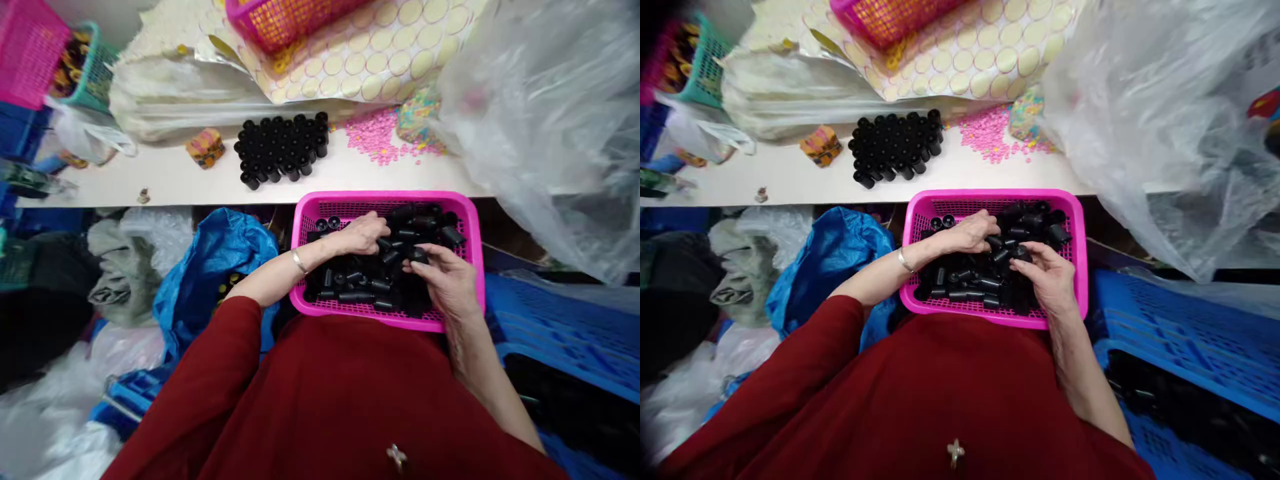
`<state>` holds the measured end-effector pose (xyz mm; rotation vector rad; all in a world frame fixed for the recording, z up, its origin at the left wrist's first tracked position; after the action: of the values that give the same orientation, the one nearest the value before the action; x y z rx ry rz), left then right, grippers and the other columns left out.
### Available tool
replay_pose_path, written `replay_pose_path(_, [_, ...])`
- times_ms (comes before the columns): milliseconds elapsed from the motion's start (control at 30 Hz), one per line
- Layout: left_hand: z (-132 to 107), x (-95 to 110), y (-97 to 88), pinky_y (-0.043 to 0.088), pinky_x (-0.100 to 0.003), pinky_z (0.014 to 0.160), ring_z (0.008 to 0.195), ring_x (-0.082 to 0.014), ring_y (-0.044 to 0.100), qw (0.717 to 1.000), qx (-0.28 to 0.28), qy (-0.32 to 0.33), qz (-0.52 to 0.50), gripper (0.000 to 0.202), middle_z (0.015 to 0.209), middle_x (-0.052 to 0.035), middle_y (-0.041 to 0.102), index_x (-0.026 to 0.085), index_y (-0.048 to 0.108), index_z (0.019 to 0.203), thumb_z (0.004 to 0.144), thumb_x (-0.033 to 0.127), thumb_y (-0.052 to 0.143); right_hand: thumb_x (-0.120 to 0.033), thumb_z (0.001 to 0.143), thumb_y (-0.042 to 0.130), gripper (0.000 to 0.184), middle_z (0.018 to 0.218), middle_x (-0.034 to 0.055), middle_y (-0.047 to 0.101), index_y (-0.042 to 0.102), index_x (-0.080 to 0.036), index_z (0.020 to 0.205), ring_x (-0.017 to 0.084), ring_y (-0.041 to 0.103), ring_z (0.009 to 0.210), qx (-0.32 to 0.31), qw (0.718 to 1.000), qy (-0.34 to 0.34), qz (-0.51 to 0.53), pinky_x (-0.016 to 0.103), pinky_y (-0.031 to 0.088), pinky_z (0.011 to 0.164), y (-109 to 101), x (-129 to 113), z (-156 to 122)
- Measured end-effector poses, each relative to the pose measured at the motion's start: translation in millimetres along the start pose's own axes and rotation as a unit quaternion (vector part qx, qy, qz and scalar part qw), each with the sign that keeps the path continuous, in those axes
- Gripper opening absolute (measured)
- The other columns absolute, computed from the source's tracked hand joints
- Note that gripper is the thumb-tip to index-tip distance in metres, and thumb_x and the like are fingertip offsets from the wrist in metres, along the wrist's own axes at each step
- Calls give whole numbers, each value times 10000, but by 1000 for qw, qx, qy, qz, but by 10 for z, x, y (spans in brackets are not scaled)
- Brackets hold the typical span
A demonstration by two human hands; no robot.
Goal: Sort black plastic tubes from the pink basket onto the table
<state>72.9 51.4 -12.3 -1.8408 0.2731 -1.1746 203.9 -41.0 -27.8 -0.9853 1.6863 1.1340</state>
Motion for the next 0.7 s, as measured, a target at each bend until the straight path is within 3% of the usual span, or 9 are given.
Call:
replay_pose_path(133, [-56,-15,-205,431,-303,752,800,-175,541,984,25,-55,-169,286,826,-3,594,141,634,847,646,232,816,-323,610,964,347,827,-29,757,788,-262,903,138,733,658,-24,1000,-12,-3,290,683,649,34,-48,-2])
replay_pose_path(267, [-190,144,-269,419,-293,732,758,-157,556,945,60,-59,-317,362,753,24,593,144,667,861,621,334,860,-358,632,953,346,907,-4,761,796,-279,930,165,741,731,-71,997,-2,23,353,696,701,183,-106,-34])
replay_pose_path(400, [-298,240,-341,452,-304,794,829,-163,579,944,143,-29,-295,234,859,7,626,172,682,852,631,184,757,-379,612,960,383,921,9,760,793,-268,939,178,737,732,-79,997,1,24,378,695,703,230,-137,-59])
replay_pose_path(467, [-325,242,-341,468,-307,815,857,-164,576,946,170,-14,-276,294,920,-2,630,186,669,911,624,128,683,-392,610,960,413,919,10,762,780,-269,962,170,730,710,-69,997,-1,21,359,687,680,200,-138,-58])
replay_pose_path(600, [-334,176,-191,483,-291,763,819,-153,580,934,148,-32,-323,478,940,-6,640,181,607,1056,585,113,651,-412,617,955,403,906,6,757,757,-268,937,156,716,699,-35,999,-30,-2,325,663,683,124,-165,-56])
replay_pose_path(700, [-358,151,-118,478,-285,729,767,-142,576,926,136,-50,-348,440,887,3,640,165,617,1013,580,121,678,-427,660,925,386,949,16,749,755,-269,969,179,730,789,-20,995,-78,-58,349,653,761,125,-239,-81])
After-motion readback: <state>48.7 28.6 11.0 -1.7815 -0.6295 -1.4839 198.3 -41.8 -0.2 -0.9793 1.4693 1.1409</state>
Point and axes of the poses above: each hand's wrist, its own z-axis towards the middle knuckle, its own y-axis out of the palm, x = y × z, the point moved 9 cm from there along z, towards the middle knuckle
